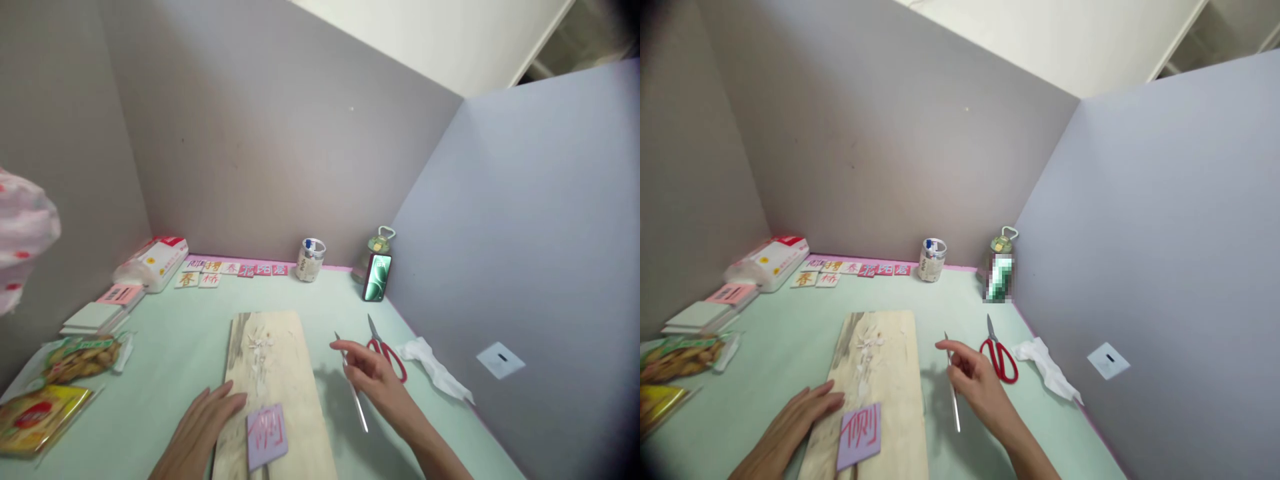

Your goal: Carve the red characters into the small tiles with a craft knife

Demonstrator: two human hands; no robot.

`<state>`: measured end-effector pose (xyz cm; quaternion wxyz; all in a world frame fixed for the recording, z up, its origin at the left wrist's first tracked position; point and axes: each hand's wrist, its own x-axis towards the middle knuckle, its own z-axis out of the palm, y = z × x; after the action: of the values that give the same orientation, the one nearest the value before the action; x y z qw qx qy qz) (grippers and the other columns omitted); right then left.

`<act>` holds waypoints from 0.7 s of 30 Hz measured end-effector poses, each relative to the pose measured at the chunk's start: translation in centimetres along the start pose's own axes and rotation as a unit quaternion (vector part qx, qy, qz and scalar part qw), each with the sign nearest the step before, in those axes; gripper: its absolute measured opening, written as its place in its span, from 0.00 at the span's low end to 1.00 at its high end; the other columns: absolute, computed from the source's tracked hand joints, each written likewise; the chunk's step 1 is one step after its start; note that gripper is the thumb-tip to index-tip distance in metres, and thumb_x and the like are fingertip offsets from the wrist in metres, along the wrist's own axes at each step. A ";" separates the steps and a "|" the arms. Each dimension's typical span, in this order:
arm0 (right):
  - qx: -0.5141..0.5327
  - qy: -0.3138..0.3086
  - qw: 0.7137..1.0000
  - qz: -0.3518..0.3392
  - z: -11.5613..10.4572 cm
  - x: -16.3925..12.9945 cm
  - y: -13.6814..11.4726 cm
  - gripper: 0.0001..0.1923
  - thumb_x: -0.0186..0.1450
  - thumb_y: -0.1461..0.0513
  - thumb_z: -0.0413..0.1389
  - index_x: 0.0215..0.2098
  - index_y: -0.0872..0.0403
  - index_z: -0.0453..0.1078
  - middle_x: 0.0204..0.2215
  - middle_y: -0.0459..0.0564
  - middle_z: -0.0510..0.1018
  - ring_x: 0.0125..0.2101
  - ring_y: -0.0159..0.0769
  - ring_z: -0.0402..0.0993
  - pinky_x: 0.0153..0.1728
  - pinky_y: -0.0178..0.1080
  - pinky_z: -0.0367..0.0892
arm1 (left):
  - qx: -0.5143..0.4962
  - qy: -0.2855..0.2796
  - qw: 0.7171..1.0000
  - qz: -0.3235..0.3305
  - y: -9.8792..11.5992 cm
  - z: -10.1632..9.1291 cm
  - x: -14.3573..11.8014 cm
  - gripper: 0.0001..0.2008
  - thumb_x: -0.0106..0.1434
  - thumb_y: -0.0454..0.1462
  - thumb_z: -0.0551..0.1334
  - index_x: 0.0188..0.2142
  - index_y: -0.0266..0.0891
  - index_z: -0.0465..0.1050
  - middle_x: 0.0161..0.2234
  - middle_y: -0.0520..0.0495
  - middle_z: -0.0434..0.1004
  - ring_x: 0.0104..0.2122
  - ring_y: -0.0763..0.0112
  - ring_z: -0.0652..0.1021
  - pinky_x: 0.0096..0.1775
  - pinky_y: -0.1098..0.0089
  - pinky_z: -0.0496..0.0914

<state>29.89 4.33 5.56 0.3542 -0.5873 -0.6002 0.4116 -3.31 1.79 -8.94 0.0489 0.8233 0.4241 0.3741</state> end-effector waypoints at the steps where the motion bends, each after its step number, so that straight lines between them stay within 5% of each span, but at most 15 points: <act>1: 0.054 0.006 0.999 0.004 0.2 -0.2 -0.3 0.18 0.61 0.61 0.56 0.49 0.52 0.76 0.26 0.43 0.66 0.27 0.33 0.63 0.31 0.36 0.61 | 0.015 -0.002 1.000 -0.005 0.5 -0.4 0.2 0.38 0.56 0.45 0.68 0.65 0.51 0.59 0.63 0.43 0.70 0.60 0.48 0.73 0.56 0.54 0.73; 6: 0.285 -0.033 0.958 0.019 2.2 -1.0 -1.3 0.12 0.61 0.57 0.61 0.40 0.53 0.78 0.28 0.49 0.78 0.28 0.36 0.70 0.35 0.40 0.66 | 0.011 -0.023 1.000 -0.016 2.7 -2.0 1.1 0.32 0.61 0.42 0.64 0.64 0.48 0.60 0.63 0.42 0.70 0.61 0.49 0.72 0.59 0.52 0.70; 10: 0.357 -0.021 0.934 0.001 4.4 -1.4 -1.5 0.15 0.57 0.60 0.69 0.40 0.49 0.73 0.30 0.46 0.80 0.29 0.35 0.75 0.35 0.38 0.67 | -0.003 -0.059 0.996 -0.069 3.9 -2.7 1.7 0.30 0.65 0.42 0.62 0.65 0.48 0.57 0.64 0.43 0.67 0.65 0.51 0.66 0.61 0.50 0.68; 16: 0.270 0.024 0.961 -0.055 7.7 -3.2 -1.2 0.13 0.70 0.50 0.58 0.41 0.51 0.73 0.24 0.46 0.76 0.25 0.34 0.70 0.29 0.36 0.65 | -0.016 -0.093 0.993 -0.069 5.0 -2.6 2.1 0.31 0.67 0.40 0.62 0.66 0.47 0.52 0.64 0.42 0.66 0.66 0.55 0.64 0.66 0.47 0.60; 21: 0.132 0.072 0.978 -0.148 9.2 -4.5 -0.6 0.12 0.72 0.54 0.55 0.42 0.49 0.79 0.31 0.49 0.76 0.31 0.36 0.72 0.33 0.37 0.66 | -0.011 -0.080 0.995 -0.056 5.7 -2.0 1.7 0.34 0.63 0.39 0.64 0.65 0.44 0.54 0.63 0.42 0.66 0.66 0.54 0.64 0.66 0.50 0.60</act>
<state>21.52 -0.87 2.62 0.5279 -0.4681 -0.5935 0.3873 -0.27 -1.03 -4.23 0.1124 0.8251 0.4601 0.3081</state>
